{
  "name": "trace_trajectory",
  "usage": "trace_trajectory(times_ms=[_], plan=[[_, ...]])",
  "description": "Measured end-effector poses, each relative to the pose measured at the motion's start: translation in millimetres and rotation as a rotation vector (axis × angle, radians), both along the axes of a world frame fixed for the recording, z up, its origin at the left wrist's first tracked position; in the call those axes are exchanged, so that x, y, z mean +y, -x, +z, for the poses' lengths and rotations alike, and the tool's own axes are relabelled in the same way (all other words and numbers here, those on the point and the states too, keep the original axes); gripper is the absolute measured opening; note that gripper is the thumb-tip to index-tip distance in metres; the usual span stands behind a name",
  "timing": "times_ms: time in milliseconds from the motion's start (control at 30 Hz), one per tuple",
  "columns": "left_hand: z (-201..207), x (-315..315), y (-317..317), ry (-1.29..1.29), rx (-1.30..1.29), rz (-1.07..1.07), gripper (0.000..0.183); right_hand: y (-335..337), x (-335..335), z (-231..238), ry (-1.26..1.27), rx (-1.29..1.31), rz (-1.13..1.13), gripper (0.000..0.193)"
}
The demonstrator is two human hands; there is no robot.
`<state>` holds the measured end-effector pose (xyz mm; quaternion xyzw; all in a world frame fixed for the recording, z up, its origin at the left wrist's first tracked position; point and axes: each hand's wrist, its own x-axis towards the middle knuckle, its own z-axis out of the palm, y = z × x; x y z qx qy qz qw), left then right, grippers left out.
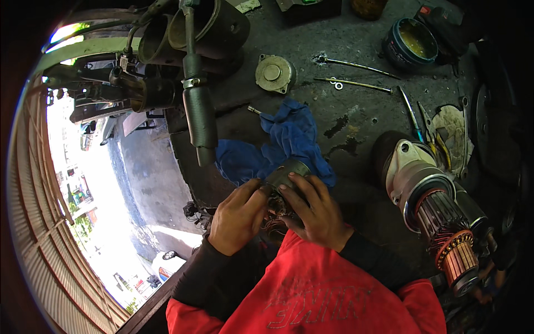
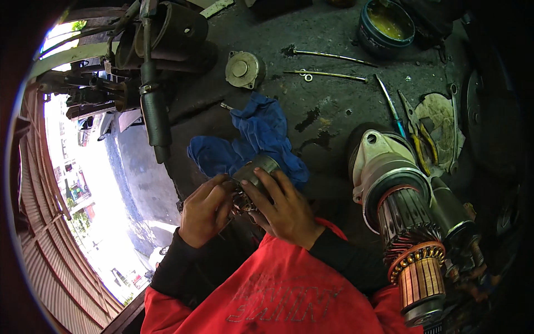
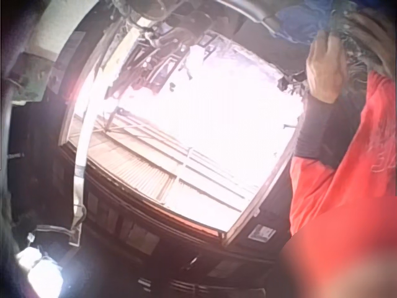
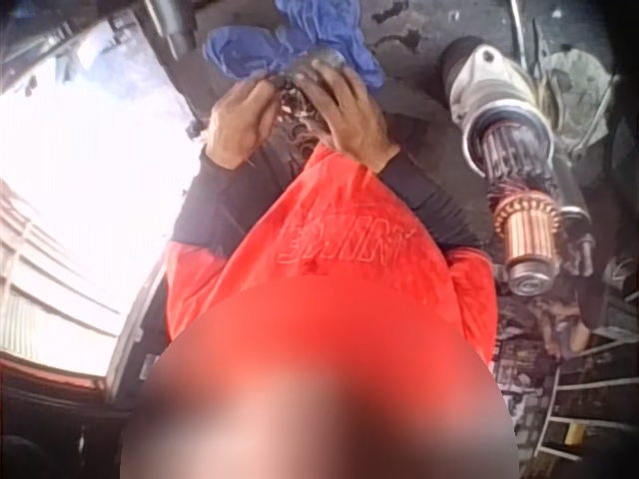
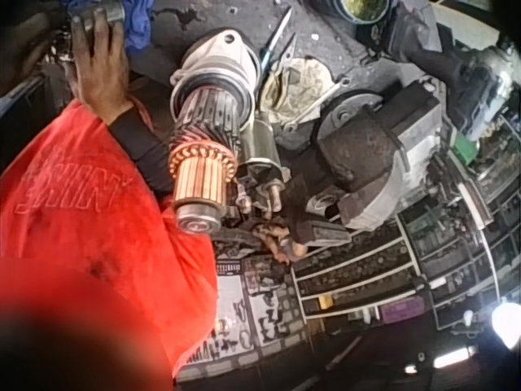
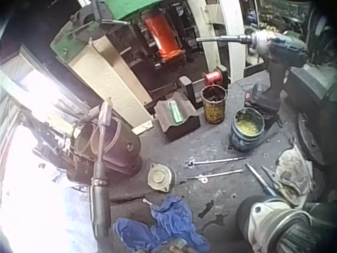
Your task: The person disassembles a motor, uses a power drill to remove a component, cleans parts with a cloth, and reassembles the motor with small internal pieces.
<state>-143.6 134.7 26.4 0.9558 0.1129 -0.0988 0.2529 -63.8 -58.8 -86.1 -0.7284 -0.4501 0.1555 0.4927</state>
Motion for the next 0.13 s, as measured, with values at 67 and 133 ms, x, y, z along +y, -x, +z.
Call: trace_trajectory(times_ms=[67,133], plan=[[-0.4,-2.9,-0.1,0.031,-0.027,0.063,0.032,2.6,0.2,-2.4,-0.037,-0.007,-0.033,0.079],[-4.2,3.9,-2.3,0.014,-0.013,0.006,0.033,3.5,2.6,-7.5,-0.051,-0.014,-0.056,0.079]])
